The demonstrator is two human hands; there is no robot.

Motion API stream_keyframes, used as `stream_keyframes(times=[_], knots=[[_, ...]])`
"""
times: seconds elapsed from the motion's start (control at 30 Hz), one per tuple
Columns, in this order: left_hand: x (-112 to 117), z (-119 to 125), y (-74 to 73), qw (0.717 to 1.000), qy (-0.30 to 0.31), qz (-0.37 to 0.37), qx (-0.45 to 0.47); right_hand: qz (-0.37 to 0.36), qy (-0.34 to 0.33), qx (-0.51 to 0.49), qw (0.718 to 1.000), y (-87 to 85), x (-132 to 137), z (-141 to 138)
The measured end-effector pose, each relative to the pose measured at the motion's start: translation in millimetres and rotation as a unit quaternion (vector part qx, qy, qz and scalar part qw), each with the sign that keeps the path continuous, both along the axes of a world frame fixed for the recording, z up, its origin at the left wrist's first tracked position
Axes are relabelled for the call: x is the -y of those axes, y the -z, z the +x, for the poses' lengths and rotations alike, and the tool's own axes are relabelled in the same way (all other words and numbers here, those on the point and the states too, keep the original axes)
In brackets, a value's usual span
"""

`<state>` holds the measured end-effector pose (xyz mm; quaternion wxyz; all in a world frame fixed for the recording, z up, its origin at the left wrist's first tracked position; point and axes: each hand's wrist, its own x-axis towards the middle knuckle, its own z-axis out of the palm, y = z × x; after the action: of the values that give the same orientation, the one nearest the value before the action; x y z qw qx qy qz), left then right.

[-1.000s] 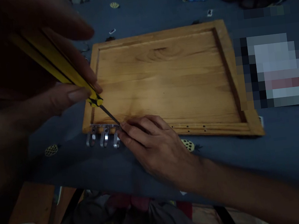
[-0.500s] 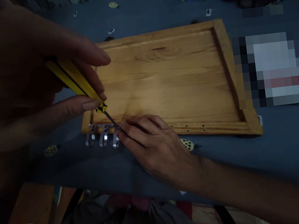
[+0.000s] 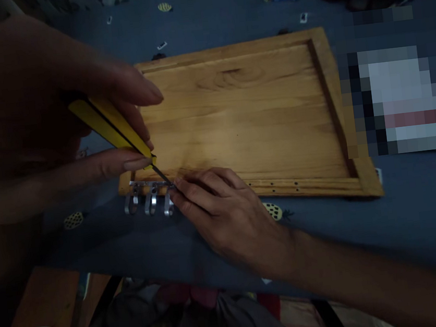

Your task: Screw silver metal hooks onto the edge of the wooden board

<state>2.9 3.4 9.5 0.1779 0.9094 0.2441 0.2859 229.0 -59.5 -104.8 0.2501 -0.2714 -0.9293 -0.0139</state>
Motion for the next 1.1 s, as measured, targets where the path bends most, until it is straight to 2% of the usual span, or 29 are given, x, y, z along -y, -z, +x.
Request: stream_keyframes(times=[0.07, 0.37, 0.43, 0.57, 0.7, 0.93, 1.1], knots=[[0.7, 1.9, -1.3, 1.000, -0.005, 0.008, 0.002, 0.002, -0.003, -0.003, 1.000, -0.2, -0.1, -0.2], [4.0, 17.6, -10.0, 0.994, -0.108, -0.025, -0.015, 0.008, -0.009, -0.014, 1.000, 0.2, -1.2, 0.1], [3.7, 18.7, -10.7, 0.995, -0.095, -0.029, 0.003, 0.010, -0.005, -0.010, 1.000, -0.9, -1.1, -0.1], [2.9, 16.4, -9.1, 0.999, -0.028, -0.004, 0.037, 0.014, 0.009, 0.004, 1.000, -2.3, -0.5, -0.8], [1.4, 12.2, -5.2, 0.999, 0.006, -0.009, 0.031, 0.020, 0.004, -0.004, 1.000, -0.9, -0.9, -1.0], [2.2, 3.4, 0.5, 1.000, -0.009, 0.015, 0.025, 0.013, -0.002, -0.019, 1.000, 2.1, -1.0, -1.1], [1.9, 2.8, -0.3, 0.999, -0.009, -0.003, 0.034, 0.006, -0.006, -0.027, 1.000, 0.0, -1.2, -1.4]])
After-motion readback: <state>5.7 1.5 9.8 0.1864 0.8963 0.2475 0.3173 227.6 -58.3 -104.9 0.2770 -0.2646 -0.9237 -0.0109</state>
